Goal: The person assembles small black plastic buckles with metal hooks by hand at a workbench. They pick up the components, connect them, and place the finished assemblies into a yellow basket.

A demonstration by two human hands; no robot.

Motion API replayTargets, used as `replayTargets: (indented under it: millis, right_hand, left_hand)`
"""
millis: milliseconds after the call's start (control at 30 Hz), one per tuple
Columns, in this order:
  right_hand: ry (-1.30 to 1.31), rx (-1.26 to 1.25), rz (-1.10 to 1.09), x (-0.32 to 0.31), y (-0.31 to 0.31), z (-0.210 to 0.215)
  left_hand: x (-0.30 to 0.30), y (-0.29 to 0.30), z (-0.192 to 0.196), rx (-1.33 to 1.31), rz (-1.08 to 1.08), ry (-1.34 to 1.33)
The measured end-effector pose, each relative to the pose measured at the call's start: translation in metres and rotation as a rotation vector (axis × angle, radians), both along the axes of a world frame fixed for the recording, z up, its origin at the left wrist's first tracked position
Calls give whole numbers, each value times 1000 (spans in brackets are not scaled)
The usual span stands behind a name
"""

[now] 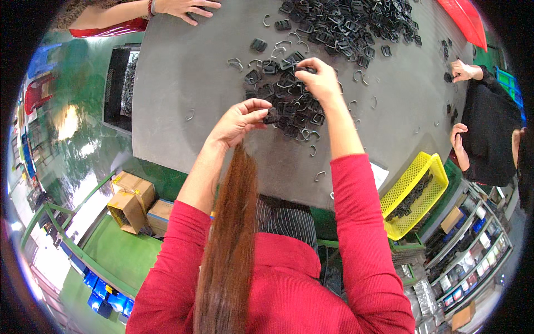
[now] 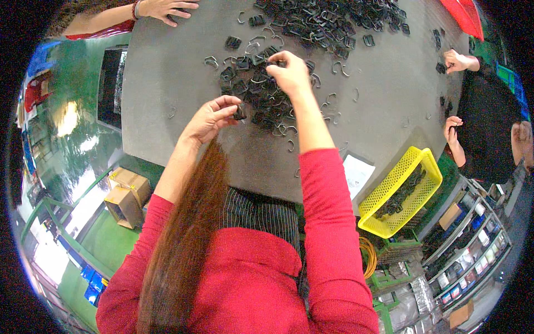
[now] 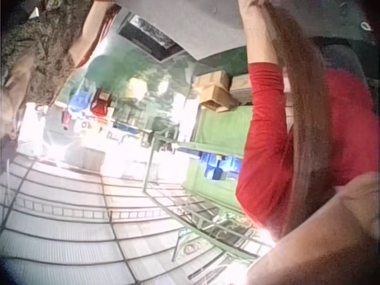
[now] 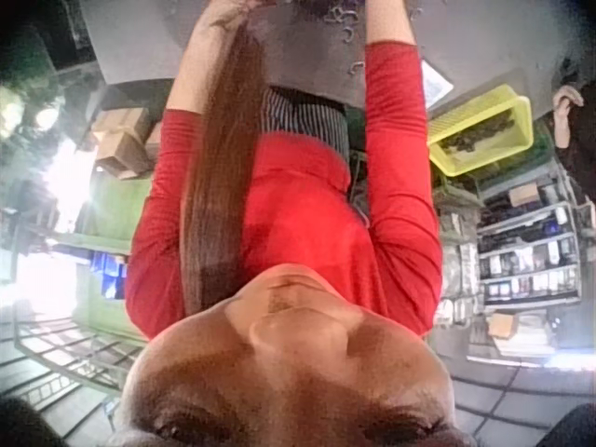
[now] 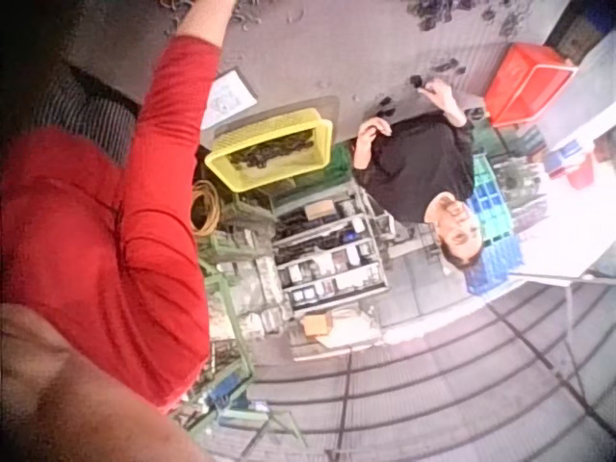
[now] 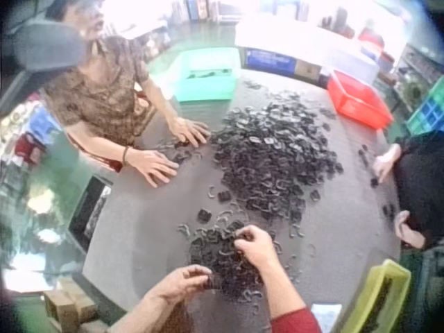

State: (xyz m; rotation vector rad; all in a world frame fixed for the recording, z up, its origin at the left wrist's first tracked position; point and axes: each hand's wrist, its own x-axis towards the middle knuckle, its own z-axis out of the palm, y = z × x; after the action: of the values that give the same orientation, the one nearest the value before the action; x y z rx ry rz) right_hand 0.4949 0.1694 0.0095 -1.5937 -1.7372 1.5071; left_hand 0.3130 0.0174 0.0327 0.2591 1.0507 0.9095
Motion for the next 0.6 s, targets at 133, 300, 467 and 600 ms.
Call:
replayTargets:
  millis: [133, 300, 467, 600]
  right_hand:
    - [-305, 227, 35, 53, -5, 3]
    - [-152, -231, -190, 96, -5, 25]
    - [-218, -236, -196, 124, -20, 32]
    - [-661, 279, -25, 113, -19, 31]
  left_hand:
    - [-29, 13, -11, 19, -127, 491]
    - [-42, 25, 1, -69, -64, 124]
    - [-45, 20, -4, 43, -233, 598]
    - [-68, 15, -7, -81, -105, 313]
